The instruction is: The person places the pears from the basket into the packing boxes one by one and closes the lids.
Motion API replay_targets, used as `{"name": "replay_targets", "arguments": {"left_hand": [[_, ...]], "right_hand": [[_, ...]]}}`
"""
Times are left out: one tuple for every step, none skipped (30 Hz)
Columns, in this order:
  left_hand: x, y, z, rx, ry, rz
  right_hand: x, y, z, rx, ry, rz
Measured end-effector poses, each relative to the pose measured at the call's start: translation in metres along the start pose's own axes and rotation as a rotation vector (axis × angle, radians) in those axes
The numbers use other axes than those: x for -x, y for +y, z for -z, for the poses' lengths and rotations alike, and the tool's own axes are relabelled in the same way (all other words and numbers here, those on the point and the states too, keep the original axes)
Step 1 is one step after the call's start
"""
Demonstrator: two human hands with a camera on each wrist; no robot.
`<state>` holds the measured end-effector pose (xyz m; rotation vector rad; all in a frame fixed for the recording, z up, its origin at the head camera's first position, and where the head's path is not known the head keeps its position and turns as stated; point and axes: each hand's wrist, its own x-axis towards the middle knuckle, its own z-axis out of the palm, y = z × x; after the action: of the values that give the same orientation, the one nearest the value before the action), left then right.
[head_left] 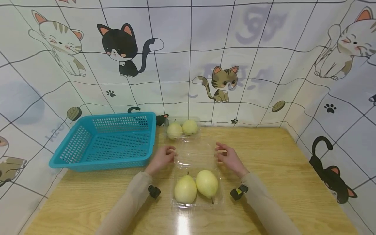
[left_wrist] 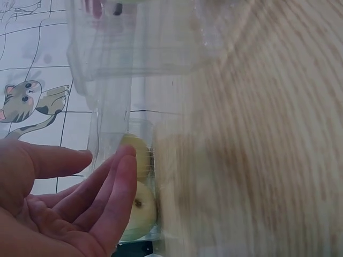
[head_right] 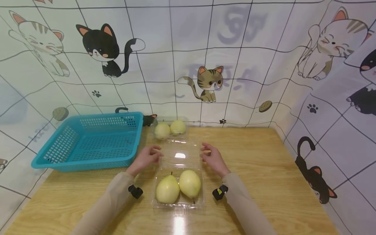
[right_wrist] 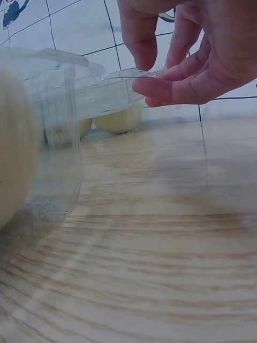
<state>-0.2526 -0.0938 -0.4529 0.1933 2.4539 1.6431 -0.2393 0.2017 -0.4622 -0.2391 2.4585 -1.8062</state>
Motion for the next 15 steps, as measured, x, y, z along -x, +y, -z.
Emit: {"name": "replay_targets", "arguments": {"left_hand": [[0.000,0.001,0.000,0.002,0.006,-0.003],[0.000,0.002,0.000,0.005,0.013,-0.005],[0.000,0.002,0.000,0.008,0.022,-0.009],[-0.001,0.003,0.000,0.013,0.031,-0.008],[-0.001,0.004,0.000,0.018,0.039,-0.012],[-0.002,0.005,0.000,0.022,0.049,-0.015],[-0.002,0.006,0.000,0.022,0.061,-0.019],[-0.003,0.007,0.000,0.020,0.074,-0.024],[-0.004,0.007,-0.001,0.020,0.086,-0.027],[-0.004,0.008,-0.001,0.015,0.097,-0.036],[-0.005,0.009,-0.002,0.016,0.107,-0.042],[-0.005,0.010,-0.002,0.014,0.116,-0.049],[-0.005,0.010,-0.003,0.013,0.123,-0.053],[-0.005,0.011,-0.003,0.013,0.129,-0.057],[-0.005,0.012,-0.003,0.016,0.131,-0.059]], "right_hand": [[0.000,0.000,0.000,-0.004,0.004,0.001],[-0.001,0.000,0.000,-0.014,0.013,0.000],[-0.002,-0.001,0.001,-0.024,0.021,-0.001],[-0.002,-0.002,0.001,-0.031,0.026,0.002],[-0.002,-0.003,0.001,-0.038,0.029,0.010],[-0.003,-0.004,0.001,-0.044,0.037,0.020],[-0.003,-0.005,0.001,-0.052,0.045,0.026],[-0.003,-0.006,0.001,-0.058,0.055,0.036],[-0.004,-0.008,0.001,-0.061,0.063,0.047],[-0.004,-0.009,0.000,-0.062,0.072,0.059],[-0.005,-0.009,0.000,-0.062,0.084,0.068],[-0.005,-0.010,-0.001,-0.060,0.094,0.075],[-0.005,-0.010,-0.001,-0.059,0.102,0.082],[-0.005,-0.010,-0.001,-0.057,0.110,0.087],[-0.005,-0.010,-0.002,-0.055,0.116,0.092]]}}
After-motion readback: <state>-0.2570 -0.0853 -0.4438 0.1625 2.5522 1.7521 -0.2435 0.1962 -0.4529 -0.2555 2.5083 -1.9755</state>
